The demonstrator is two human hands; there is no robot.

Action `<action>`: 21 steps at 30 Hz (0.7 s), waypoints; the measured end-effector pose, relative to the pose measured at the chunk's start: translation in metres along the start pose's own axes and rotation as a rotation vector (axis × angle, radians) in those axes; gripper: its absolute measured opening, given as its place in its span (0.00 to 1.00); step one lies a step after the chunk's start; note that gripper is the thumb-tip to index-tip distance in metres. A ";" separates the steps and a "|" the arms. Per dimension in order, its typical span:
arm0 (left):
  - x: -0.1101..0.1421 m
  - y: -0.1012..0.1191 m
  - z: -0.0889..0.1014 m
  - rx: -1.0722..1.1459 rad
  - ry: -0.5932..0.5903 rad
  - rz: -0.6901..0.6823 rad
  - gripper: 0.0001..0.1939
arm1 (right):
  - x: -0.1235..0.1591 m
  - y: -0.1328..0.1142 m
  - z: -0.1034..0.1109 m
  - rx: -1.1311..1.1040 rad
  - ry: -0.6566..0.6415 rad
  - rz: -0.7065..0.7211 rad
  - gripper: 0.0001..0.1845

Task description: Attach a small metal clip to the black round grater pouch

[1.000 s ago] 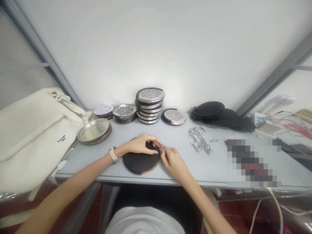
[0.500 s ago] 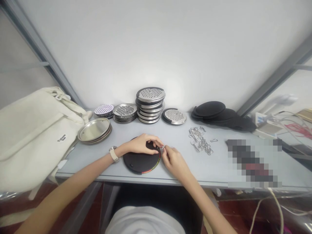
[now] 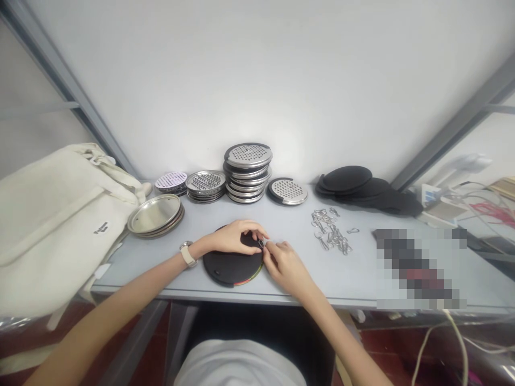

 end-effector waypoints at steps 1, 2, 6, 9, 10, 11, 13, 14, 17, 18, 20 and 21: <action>0.000 0.000 0.000 0.007 -0.005 0.001 0.17 | 0.000 0.000 0.000 -0.007 -0.002 -0.003 0.15; 0.000 -0.001 0.000 0.015 -0.009 0.002 0.17 | 0.000 -0.001 0.001 -0.013 -0.003 -0.006 0.15; 0.001 -0.001 -0.001 0.040 -0.021 0.014 0.17 | 0.000 -0.001 0.002 -0.031 -0.007 -0.008 0.16; 0.001 -0.001 -0.001 0.037 -0.018 0.012 0.16 | 0.000 0.000 0.001 -0.041 -0.008 -0.004 0.17; 0.001 -0.001 -0.001 0.030 -0.016 0.008 0.16 | 0.000 0.001 0.001 -0.043 -0.007 -0.004 0.17; 0.001 -0.001 -0.001 0.020 -0.014 0.005 0.16 | 0.000 0.001 0.000 -0.044 -0.006 -0.004 0.17; 0.000 0.001 0.000 -0.007 -0.003 0.002 0.15 | 0.000 0.001 0.000 -0.043 -0.006 -0.003 0.17; 0.000 0.001 0.000 -0.020 0.001 0.005 0.16 | 0.000 0.001 0.000 -0.042 -0.007 -0.003 0.17; 0.000 0.003 0.001 -0.024 -0.005 0.003 0.15 | 0.000 0.001 0.000 -0.045 -0.007 -0.011 0.17; 0.000 0.002 0.001 -0.009 -0.008 0.008 0.15 | 0.000 0.001 0.000 -0.045 -0.005 -0.012 0.17; 0.000 0.001 0.000 0.016 -0.015 0.032 0.16 | 0.000 0.001 0.001 -0.047 -0.002 -0.012 0.17; 0.000 0.001 0.000 0.025 -0.016 0.043 0.16 | 0.000 0.001 0.001 -0.047 -0.001 -0.011 0.17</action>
Point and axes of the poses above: each hand's wrist, its own x-axis away from the middle knuckle, its own z-axis out of the back of the hand, y = z × x, the point moved 2 cm from there along -x, towards the middle knuckle, and after that the axes turned 3 degrees about -z, right-handed, at the moved point
